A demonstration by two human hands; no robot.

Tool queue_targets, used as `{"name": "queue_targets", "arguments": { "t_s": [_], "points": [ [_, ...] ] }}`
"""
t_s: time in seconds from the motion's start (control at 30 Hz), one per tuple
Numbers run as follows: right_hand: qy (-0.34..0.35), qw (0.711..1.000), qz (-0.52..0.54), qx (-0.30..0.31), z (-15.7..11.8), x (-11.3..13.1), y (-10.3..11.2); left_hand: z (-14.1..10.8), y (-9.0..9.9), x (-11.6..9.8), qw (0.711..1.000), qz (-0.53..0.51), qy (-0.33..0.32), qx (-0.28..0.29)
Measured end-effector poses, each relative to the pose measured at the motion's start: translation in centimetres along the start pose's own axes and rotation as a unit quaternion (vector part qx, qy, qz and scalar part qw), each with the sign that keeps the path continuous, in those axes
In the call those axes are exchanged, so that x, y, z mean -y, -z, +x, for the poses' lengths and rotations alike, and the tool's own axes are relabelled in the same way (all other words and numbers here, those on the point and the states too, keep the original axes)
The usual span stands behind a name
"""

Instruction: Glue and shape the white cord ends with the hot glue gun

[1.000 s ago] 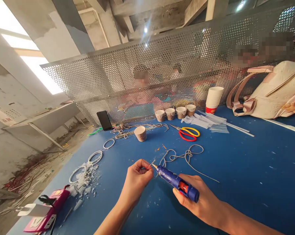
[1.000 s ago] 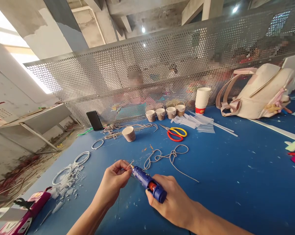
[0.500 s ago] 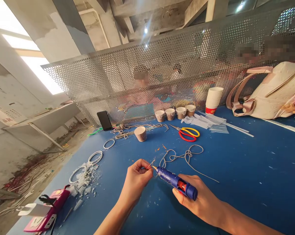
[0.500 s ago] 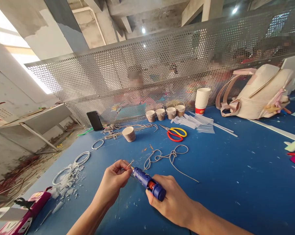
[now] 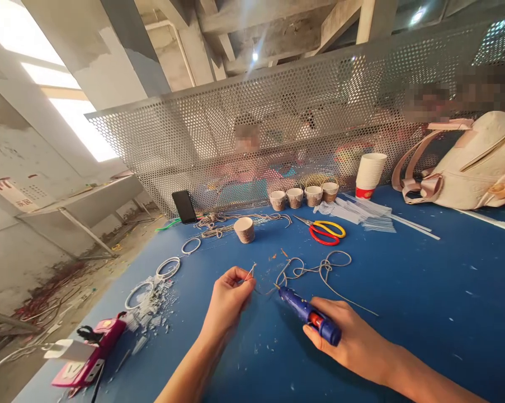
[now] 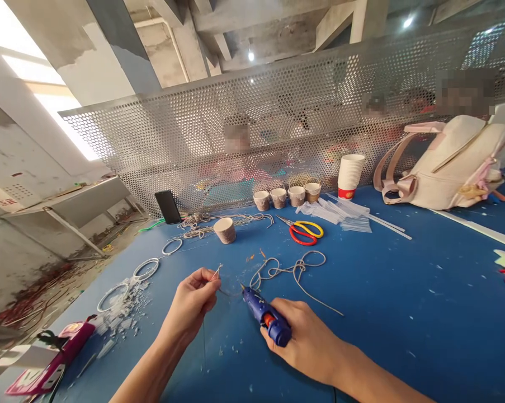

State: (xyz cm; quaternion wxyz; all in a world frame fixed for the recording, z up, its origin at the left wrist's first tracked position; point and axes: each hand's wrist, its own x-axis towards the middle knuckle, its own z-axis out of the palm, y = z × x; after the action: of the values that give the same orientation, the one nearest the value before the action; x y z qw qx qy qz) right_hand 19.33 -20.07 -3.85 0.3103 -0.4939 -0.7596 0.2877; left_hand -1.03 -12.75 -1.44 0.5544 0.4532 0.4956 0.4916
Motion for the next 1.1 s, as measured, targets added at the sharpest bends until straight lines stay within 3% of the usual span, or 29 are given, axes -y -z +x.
{"name": "queue_targets", "arguments": {
  "t_s": [0.13,0.23,0.37,0.53,0.67,0.87,1.1],
  "points": [
    [0.033,0.998,-0.04,0.027,-0.2,-0.7,-0.3,0.4,0.5,-0.4,0.997,-0.071,0.026,0.007],
    [0.033,0.999,-0.025,0.002,-0.3,-0.6,-0.2,0.7,0.9,-0.4,0.993,-0.098,0.058,0.022],
    [0.019,0.999,0.027,-0.033,-0.2,-0.2,0.6,0.7,1.0,-0.4,0.988,-0.112,0.092,0.049],
    [-0.024,0.996,0.091,-0.012,0.7,0.3,1.5,0.2,0.8,-0.6,0.981,-0.12,0.122,0.088],
    [-0.028,0.993,0.118,-0.007,1.6,1.2,1.8,0.0,0.7,-0.7,0.981,-0.126,0.123,0.085],
    [-0.006,0.997,0.074,-0.025,2.5,2.6,1.4,-0.1,0.8,-0.1,0.979,-0.143,0.124,0.075],
    [-0.02,0.995,0.091,-0.018,3.3,2.3,0.9,-0.2,0.7,-0.1,0.98,-0.14,0.121,0.075]
  ]
}}
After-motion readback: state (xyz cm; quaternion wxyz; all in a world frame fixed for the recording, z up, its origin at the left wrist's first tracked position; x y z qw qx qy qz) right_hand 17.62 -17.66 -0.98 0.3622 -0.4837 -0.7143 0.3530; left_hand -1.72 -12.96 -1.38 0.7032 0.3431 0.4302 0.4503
